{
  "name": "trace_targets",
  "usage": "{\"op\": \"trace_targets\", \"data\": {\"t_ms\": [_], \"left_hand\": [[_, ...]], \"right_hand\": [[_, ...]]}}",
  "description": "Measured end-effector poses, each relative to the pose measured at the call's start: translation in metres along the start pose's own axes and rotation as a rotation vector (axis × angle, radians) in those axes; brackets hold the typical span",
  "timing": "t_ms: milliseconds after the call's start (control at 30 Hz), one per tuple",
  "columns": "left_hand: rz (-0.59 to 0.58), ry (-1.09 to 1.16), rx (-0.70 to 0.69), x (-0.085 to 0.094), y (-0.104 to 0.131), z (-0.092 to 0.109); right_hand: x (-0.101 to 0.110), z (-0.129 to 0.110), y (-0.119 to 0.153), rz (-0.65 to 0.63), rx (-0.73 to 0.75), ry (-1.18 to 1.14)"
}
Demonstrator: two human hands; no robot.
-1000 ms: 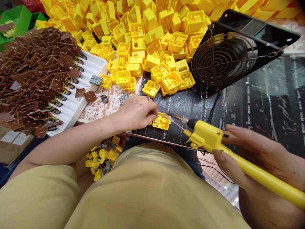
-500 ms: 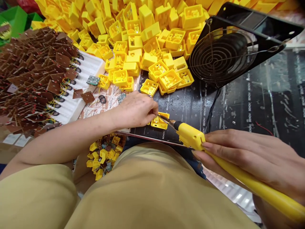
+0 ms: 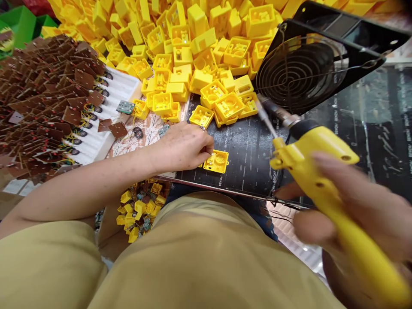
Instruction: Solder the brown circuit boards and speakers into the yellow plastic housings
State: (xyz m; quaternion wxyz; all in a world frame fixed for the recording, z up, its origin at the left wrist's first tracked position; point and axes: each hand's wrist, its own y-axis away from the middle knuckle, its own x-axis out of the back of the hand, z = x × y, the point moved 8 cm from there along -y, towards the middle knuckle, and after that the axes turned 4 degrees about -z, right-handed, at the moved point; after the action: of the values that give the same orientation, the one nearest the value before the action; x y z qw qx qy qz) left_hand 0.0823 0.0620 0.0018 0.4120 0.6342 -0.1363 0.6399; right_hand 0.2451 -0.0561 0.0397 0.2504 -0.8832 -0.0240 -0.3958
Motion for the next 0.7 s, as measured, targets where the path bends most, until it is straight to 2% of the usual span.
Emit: {"op": "trace_targets", "data": {"t_ms": [33, 133, 300, 400, 533, 600, 700], "left_hand": [[0.019, -0.011, -0.02, 0.001, 0.003, 0.001], [0.093, -0.055, -0.062, 0.004, 0.013, 0.0], [0.186, -0.114, -0.063, 0.002, 0.027, -0.007], [0.267, -0.091, -0.146, 0.001, 0.032, -0.006], [0.361, -0.108, -0.261, -0.004, 0.033, 0.003], [0.382, -0.078, -0.242, -0.005, 0.029, 0.002], [0.368, 0.027, -0.172, -0.007, 0.023, -0.003]], "right_hand": [[-0.008, -0.005, -0.005, -0.036, 0.101, 0.009], [-0.033, -0.002, -0.02, -0.042, 0.219, 0.099], [-0.078, -0.001, -0.03, -0.022, 0.287, 0.155], [-0.09, -0.002, -0.028, 0.008, 0.262, 0.206], [-0.082, -0.004, -0.028, 0.037, 0.239, 0.215], [-0.064, -0.008, -0.026, 0.071, 0.242, 0.184], [-0.025, -0.011, -0.016, 0.102, 0.19, 0.13]]}}
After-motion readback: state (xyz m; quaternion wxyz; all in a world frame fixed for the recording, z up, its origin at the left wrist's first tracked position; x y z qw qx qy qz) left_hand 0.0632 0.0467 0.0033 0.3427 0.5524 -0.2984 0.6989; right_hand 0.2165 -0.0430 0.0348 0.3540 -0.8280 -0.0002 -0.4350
